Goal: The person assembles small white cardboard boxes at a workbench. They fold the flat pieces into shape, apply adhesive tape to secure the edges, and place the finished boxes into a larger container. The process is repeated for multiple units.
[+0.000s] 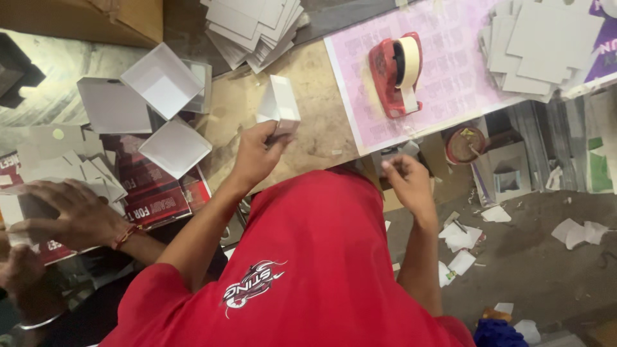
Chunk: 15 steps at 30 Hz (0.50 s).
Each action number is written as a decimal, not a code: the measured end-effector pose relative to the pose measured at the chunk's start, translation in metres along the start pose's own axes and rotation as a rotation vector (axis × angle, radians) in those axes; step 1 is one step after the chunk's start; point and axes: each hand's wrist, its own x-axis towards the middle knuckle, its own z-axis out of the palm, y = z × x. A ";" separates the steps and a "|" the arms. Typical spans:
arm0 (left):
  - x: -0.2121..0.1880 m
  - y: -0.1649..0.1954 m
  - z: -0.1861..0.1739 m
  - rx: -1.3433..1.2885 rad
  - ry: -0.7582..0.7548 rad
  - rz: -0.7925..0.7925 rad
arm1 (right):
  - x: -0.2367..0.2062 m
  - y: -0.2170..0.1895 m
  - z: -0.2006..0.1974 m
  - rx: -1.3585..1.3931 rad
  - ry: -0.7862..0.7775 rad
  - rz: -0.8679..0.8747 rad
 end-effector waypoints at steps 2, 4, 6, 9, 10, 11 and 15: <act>0.008 0.016 0.009 -0.416 0.001 -0.125 | -0.001 -0.032 0.007 0.125 0.003 -0.104; 0.017 0.028 0.017 -0.810 0.012 -0.231 | -0.002 -0.068 0.015 0.093 0.076 -0.185; 0.028 0.038 0.025 -1.182 0.029 -0.315 | -0.006 -0.103 0.018 -0.034 0.051 -0.507; 0.034 0.049 0.043 -1.245 0.025 -0.432 | -0.017 -0.139 0.041 -0.249 0.088 -0.856; 0.033 0.052 0.050 -1.294 -0.023 -0.447 | -0.020 -0.145 0.047 -0.327 0.113 -0.951; 0.030 0.055 0.058 -1.344 -0.068 -0.461 | -0.020 -0.148 0.053 -0.326 0.135 -0.915; 0.021 0.051 0.076 -1.242 -0.416 -0.598 | -0.018 -0.124 0.063 -0.329 0.299 -0.770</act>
